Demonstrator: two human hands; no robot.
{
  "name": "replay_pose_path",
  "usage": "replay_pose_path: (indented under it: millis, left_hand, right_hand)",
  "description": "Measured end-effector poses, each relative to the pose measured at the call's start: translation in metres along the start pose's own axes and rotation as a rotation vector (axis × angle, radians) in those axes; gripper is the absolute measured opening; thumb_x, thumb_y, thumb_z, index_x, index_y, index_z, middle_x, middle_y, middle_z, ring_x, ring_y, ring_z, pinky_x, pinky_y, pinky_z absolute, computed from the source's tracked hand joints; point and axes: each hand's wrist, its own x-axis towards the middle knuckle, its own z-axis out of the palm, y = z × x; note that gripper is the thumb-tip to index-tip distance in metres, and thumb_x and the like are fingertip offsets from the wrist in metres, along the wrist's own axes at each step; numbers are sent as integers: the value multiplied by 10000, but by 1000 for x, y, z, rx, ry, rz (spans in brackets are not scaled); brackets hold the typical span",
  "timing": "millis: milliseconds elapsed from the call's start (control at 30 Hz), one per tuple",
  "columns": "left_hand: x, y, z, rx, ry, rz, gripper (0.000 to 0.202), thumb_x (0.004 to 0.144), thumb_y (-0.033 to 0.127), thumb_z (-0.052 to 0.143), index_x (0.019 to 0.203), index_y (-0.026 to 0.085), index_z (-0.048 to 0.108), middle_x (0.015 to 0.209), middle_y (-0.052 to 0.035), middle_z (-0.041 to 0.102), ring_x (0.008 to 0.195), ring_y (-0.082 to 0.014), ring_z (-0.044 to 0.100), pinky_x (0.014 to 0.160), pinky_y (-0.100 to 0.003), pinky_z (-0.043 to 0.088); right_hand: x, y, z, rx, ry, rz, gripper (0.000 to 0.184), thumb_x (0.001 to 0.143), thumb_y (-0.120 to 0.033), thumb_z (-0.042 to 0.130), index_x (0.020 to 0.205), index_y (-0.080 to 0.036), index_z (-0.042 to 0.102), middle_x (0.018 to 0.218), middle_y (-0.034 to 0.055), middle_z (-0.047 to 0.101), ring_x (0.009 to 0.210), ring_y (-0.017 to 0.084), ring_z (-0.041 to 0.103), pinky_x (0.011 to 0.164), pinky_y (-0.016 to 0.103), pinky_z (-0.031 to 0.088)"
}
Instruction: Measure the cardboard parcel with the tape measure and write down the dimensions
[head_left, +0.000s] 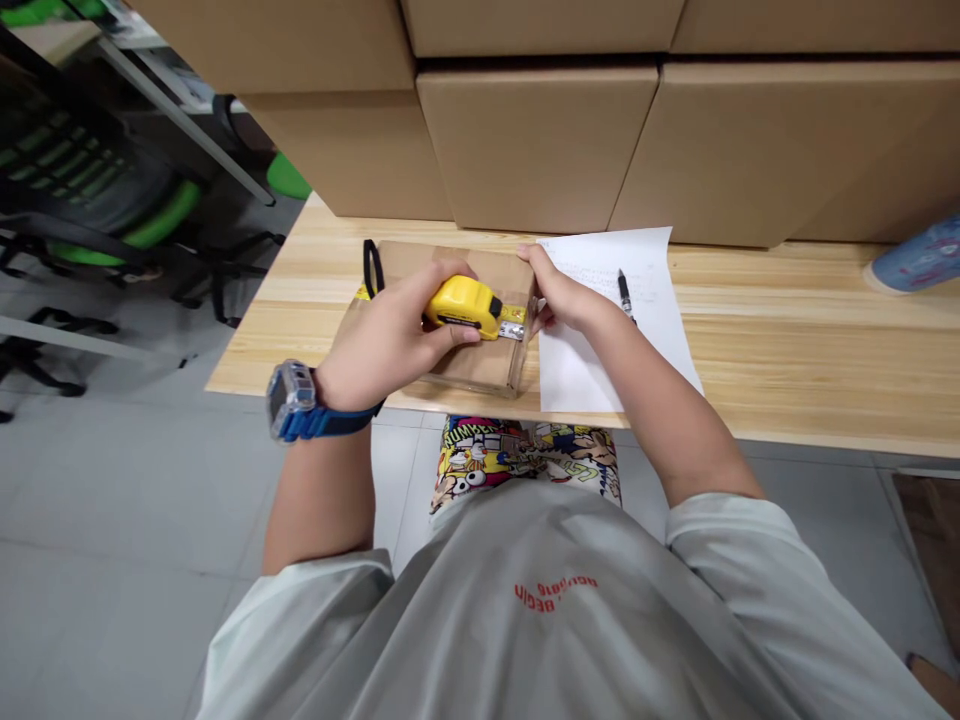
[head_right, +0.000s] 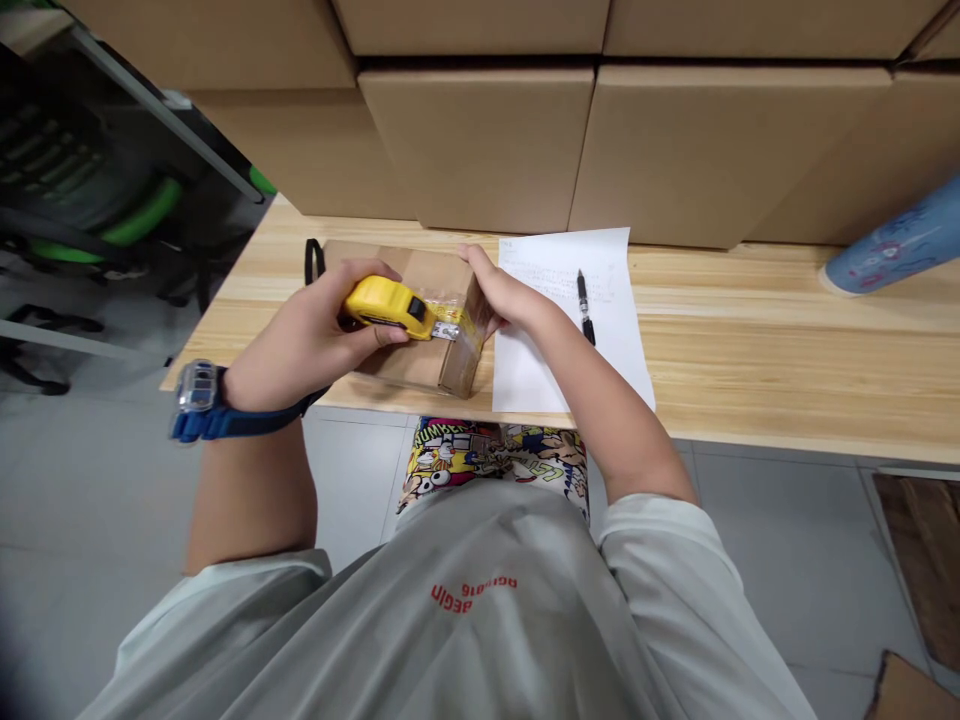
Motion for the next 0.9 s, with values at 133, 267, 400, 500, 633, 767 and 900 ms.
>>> replay_pose_path:
  millis: [133,267,400,500,633,767,900]
  left_hand:
    - [0,-19,1,-47,47,-18,461,804,382,731,1229,264,595,1173,-55,693,1068,-245,658,979,-402,563]
    - [3,-25,2,-68,47,6,448,809,331,734,1226,250,591,1190,-53,695,1101,-236,661,1016,-396,554]
    - [3,-25,1,-97,46,25,476,812,300,747,1255,239,585,1241,-57,687,1150,-231,658,1057,-389,544]
    - [3,-26,2,-69,61,7,487,811,332,767,1261,262,596,1235,-50,690,1145,-241,662,1034,-393,549]
    - [1,-28,0,-28,76,-23,548,794,411,789,1291,276,601,1219,-46,701,1125,-257,670,1005,-402,557]
    - [-6,-38,-13,-20,96,-30,528,785,423,775,1269,276,623,1167,-27,715,1057,-230,677,982,-366,569]
    - [-17,-67,-37,19,192,-86,532,748,415,791,1236,258,646,1124,-5,712,1003,-196,654,944,-337,572]
  right_hand:
    - [-8,-13,1,-95,111,103,983,778,-1008,127,932,-206,674,823,126,667,852,335,704,818,526,581]
    - [-18,-25,-1,-193,95,-52,950,808,-980,287,1154,-182,670,1253,192,684,1279,392,610,1163,587,433]
    - [-17,-20,-5,-26,-105,-166,1292,640,-883,718,1620,-240,175,1721,143,248,1576,346,310,1309,545,255]
    - [-15,-17,-5,-4,-134,-259,1246,615,-736,847,1599,-297,222,1722,107,235,1571,368,306,1285,590,290]
    - [-14,-18,-6,1,-182,-253,1021,635,-641,876,1474,-271,427,1580,119,457,1454,369,471,1235,579,393]
    - [-15,-21,-7,-41,-163,-240,999,637,-582,895,1477,-297,435,1633,95,392,1492,361,415,1263,585,359]
    - [-17,-22,-8,-51,-161,-195,1008,651,-559,886,1505,-294,418,1672,82,341,1523,374,361,1286,582,320]
